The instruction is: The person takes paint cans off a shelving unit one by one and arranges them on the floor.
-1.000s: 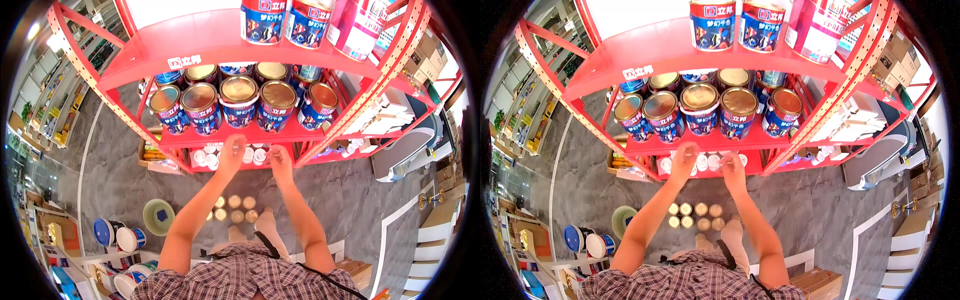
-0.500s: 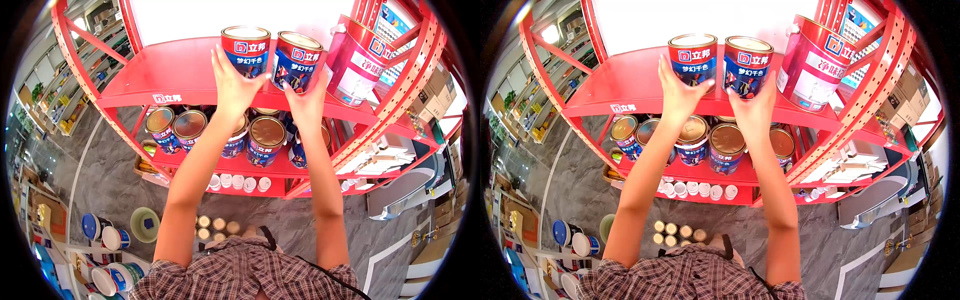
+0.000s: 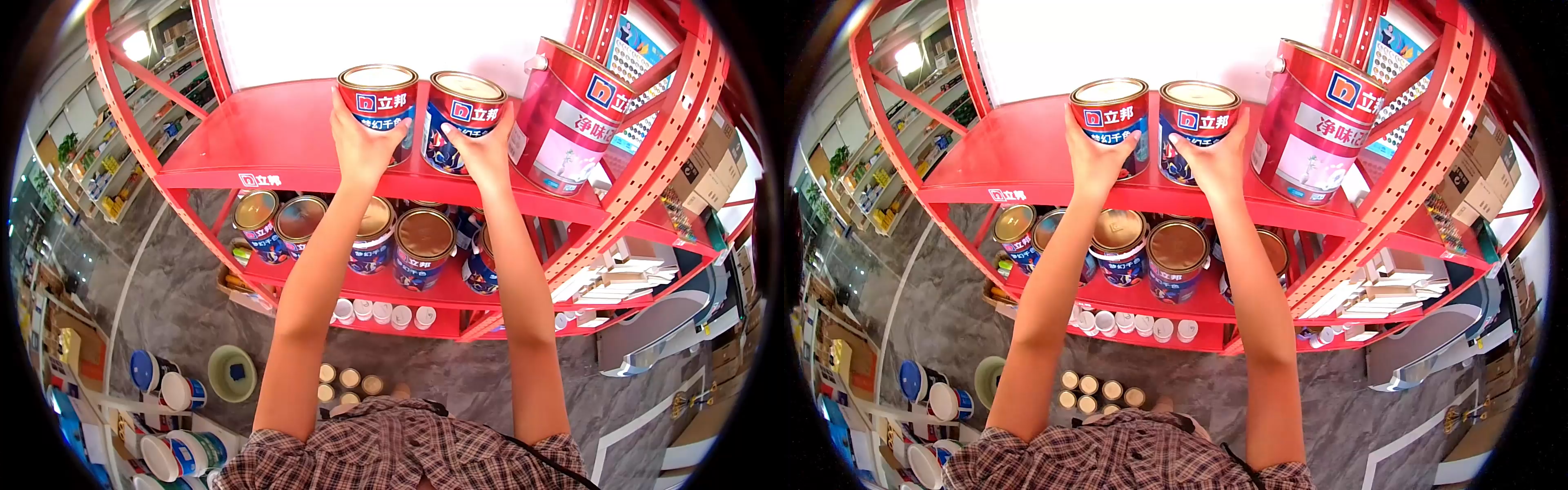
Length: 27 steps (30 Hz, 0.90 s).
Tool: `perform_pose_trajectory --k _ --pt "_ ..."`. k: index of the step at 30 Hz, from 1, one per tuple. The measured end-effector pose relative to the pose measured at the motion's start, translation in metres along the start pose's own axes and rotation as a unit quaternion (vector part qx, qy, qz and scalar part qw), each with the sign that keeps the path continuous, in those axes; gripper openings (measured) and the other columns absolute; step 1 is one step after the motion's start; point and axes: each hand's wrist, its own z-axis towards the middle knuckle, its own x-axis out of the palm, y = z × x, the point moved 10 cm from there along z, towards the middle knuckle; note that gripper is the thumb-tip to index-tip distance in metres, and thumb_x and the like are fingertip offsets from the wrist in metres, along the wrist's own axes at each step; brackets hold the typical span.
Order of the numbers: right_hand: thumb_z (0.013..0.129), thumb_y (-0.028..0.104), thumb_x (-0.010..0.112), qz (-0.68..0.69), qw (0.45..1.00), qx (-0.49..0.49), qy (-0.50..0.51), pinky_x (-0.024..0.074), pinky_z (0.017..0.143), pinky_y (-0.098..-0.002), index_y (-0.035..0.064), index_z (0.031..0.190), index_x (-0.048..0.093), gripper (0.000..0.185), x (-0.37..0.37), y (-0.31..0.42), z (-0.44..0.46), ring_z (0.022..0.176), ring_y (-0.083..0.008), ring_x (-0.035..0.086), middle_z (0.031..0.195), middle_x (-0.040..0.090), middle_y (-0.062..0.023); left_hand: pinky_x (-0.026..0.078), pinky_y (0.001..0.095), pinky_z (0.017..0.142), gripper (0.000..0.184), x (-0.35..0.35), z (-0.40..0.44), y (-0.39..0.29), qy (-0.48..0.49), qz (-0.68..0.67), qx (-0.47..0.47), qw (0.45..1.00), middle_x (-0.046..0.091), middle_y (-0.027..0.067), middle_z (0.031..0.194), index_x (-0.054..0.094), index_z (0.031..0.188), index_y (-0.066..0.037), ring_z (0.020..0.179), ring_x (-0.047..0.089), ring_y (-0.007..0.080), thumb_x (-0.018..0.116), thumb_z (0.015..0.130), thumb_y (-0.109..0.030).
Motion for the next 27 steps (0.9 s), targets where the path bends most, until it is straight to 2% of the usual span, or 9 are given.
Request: perform_pose_trajectory --k 9,11,15,16,17,20,23,24,27 --pt "0.059 0.024 0.083 0.036 0.997 -0.051 0.039 0.0373 0.099 -0.037 -0.0104 0.136 0.015 0.108 0.0 0.008 0.005 0.119 -0.0325 0.044 0.129 0.039 -0.0264 0.035 0.0443 0.1 0.11 -0.005 -0.005 -0.005 0.005 -0.051 0.008 0.999 0.039 0.0254 0.125 0.016 0.138 0.002 0.118 0.039 0.0384 0.084 0.055 -0.023" --pt "0.063 0.03 0.08 -0.126 0.988 -0.081 -0.025 0.0326 0.102 -0.0411 -0.0108 0.135 0.019 0.103 -0.013 0.028 0.0 0.121 -0.0376 0.04 0.128 0.038 -0.0286 0.034 0.044 0.101 0.11 -0.009 -0.007 -0.007 0.005 -0.037 0.001 0.999 0.038 0.0255 0.126 0.015 0.139 0.002 0.119 0.039 0.0381 0.084 0.056 -0.023" --pt "0.076 0.023 0.068 -0.205 0.955 -0.198 -0.078 0.0275 0.102 -0.0473 -0.0067 0.131 0.028 0.074 -0.022 0.087 -0.033 0.117 -0.0427 0.038 0.126 0.038 -0.0302 0.034 0.0427 0.101 0.112 -0.022 -0.013 -0.006 0.016 -0.098 -0.018 0.995 0.036 0.0253 0.129 0.013 0.139 0.003 0.12 0.039 0.0359 0.084 0.056 -0.023" --pt "0.08 0.016 0.062 -0.196 0.944 -0.241 -0.111 0.037 0.094 -0.0451 -0.0042 0.122 0.04 0.051 -0.026 0.104 -0.045 0.109 -0.0391 0.045 0.119 0.046 -0.0248 0.035 0.0419 0.101 0.112 -0.03 -0.014 -0.011 0.014 -0.11 -0.012 0.994 0.036 0.0248 0.13 0.013 0.139 0.003 0.12 0.04 0.0347 0.084 0.055 -0.021" --pt "0.08 0.016 0.062 -0.194 0.945 -0.239 -0.11 0.037 0.094 -0.0451 -0.0042 0.122 0.04 0.051 -0.025 0.107 -0.052 0.109 -0.0391 0.045 0.119 0.046 -0.0248 0.036 0.0411 0.101 0.112 -0.039 -0.015 -0.018 0.012 -0.121 -0.005 0.993 0.036 0.0242 0.13 0.014 0.139 0.003 0.12 0.041 0.0335 0.084 0.055 -0.02" --pt "0.083 0.01 0.059 0.027 0.997 -0.059 0.04 0.0488 0.073 -0.0346 -0.0013 0.102 0.054 0.023 0.004 0.088 -0.06 0.089 -0.0277 0.059 0.098 0.058 -0.0148 0.038 0.0391 0.1 0.111 -0.068 -0.026 -0.034 0.022 -0.141 -0.01 0.99 0.037 0.0226 0.13 0.013 0.139 0.003 0.118 0.043 0.031 0.083 0.054 -0.016" --pt "0.091 0.027 0.051 0.095 0.975 0.073 0.189 0.0455 0.08 -0.0343 -0.0027 0.105 0.056 0.033 0.047 0.079 -0.079 0.091 -0.0238 0.059 0.095 0.061 -0.0157 0.036 0.0389 0.1 0.113 -0.097 -0.043 -0.036 0.036 -0.097 -0.019 0.994 0.038 0.0222 0.132 0.013 0.139 0.001 0.12 0.043 0.0305 0.083 0.052 -0.016" --pt "0.093 0.047 0.043 0.078 0.946 0.089 0.3 0.0484 0.081 -0.0353 0.0003 0.125 0.047 0.057 0.066 0.084 -0.09 0.111 -0.0229 0.049 0.116 0.054 -0.0139 0.036 0.0388 0.101 0.113 -0.107 -0.051 -0.041 0.046 -0.103 -0.022 0.993 0.038 0.0223 0.132 0.013 0.139 0.001 0.12 0.042 0.0306 0.083 0.052 -0.016" --pt "0.084 0.064 0.045 0.204 0.833 0.297 0.419 0.0459 0.087 -0.0449 0.0023 0.135 0.033 0.081 0.082 0.109 -0.145 0.121 -0.0359 0.04 0.138 0.034 -0.0199 0.034 0.0387 0.102 0.116 -0.137 -0.079 -0.044 0.066 -0.102 -0.005 0.993 0.038 0.0233 0.131 0.012 0.139 0.003 0.121 0.042 0.0312 0.084 0.051 -0.017"
